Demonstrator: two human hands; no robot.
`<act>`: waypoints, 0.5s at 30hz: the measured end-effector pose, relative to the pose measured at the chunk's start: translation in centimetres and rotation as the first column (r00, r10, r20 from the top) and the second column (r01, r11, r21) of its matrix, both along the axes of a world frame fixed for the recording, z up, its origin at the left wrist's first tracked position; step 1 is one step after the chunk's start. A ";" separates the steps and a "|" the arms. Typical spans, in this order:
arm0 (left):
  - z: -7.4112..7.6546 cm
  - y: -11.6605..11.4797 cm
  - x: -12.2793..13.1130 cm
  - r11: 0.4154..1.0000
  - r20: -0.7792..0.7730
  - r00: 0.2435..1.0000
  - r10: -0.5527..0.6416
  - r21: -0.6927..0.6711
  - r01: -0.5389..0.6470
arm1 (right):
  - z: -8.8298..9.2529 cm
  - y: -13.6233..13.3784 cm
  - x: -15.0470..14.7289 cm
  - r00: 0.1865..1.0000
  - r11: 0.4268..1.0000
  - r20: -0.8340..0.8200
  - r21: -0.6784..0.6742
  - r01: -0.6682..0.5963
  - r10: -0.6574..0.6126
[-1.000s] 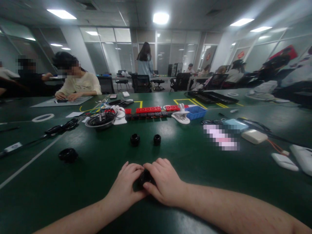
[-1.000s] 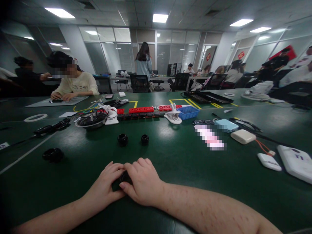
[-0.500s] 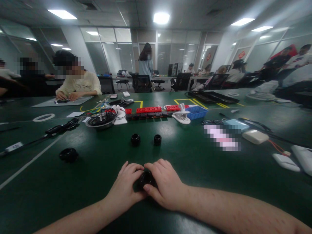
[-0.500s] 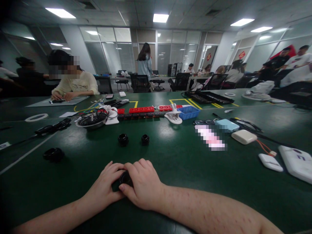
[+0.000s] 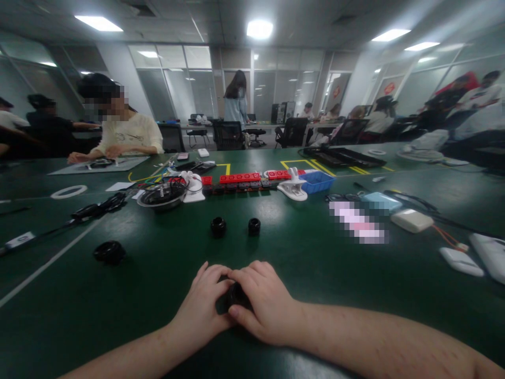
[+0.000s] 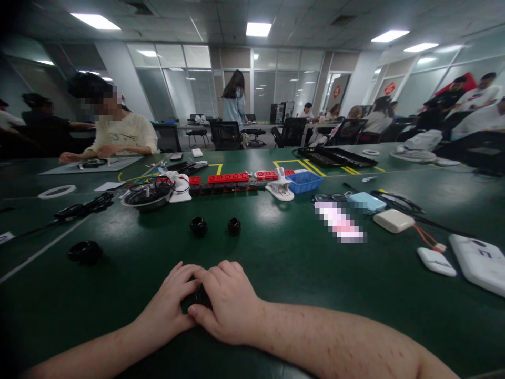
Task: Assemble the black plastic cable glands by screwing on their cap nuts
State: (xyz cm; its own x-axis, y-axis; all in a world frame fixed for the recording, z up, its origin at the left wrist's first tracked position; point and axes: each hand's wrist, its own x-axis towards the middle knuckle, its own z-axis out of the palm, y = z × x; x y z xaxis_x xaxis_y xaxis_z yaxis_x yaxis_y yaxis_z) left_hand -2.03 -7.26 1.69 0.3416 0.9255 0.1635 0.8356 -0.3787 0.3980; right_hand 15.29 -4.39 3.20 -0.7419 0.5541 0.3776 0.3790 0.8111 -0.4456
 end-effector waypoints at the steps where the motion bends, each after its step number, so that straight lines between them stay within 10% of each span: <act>1: -0.1 0.0 0.0 1.000 -0.003 1.000 -0.006 0.003 0.006 | 0.0 0.0 0.0 1.000 1.000 0.001 0.004 -0.002 0.002; 15: -0.7 0.1 -0.1 0.997 0.063 0.995 -0.071 -0.017 0.073 | 0.1 0.1 0.1 0.995 0.993 -0.012 0.062 -0.103 0.103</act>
State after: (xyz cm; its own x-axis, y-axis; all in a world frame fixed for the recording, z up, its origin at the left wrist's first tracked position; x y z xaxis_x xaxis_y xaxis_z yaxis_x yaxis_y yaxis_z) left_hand -2.09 -7.19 1.00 0.3972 0.9020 0.1692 0.7798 -0.4289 0.4559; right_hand 15.44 -4.24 3.34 -0.7880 0.4504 0.4198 0.2858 0.8714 -0.3987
